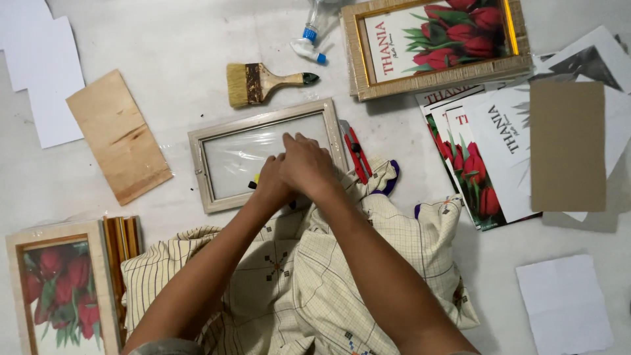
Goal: Cleaning glass and assembling picture frames with artwork and backings
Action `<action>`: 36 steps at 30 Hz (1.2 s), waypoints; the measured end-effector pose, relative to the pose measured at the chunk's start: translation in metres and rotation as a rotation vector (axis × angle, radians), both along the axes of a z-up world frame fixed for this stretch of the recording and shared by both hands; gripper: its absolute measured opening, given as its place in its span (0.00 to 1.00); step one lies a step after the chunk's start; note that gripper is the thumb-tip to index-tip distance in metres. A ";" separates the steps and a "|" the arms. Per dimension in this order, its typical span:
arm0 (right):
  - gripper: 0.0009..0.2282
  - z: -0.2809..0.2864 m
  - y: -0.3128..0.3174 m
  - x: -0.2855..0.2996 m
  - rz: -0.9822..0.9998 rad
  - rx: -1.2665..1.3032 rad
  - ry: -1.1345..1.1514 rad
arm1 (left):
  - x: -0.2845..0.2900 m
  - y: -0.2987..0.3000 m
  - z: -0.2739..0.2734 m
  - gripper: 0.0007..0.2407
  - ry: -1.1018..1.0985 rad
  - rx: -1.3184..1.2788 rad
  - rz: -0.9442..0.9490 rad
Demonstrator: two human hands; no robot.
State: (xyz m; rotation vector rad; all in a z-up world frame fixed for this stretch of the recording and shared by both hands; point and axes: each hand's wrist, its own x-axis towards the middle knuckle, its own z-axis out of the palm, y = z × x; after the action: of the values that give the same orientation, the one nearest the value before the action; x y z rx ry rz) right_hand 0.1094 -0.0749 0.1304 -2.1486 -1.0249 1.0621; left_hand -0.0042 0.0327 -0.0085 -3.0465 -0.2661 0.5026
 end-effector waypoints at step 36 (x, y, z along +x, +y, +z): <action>0.20 -0.032 -0.008 0.027 -0.446 0.285 -0.096 | 0.035 0.010 0.056 0.21 -0.354 -0.156 0.887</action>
State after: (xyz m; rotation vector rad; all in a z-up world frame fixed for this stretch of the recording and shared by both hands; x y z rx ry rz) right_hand 0.1365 -0.0826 0.0986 -2.0696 -0.6421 0.5717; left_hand 0.0306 0.0426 0.0477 -2.9791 -1.6799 -0.0290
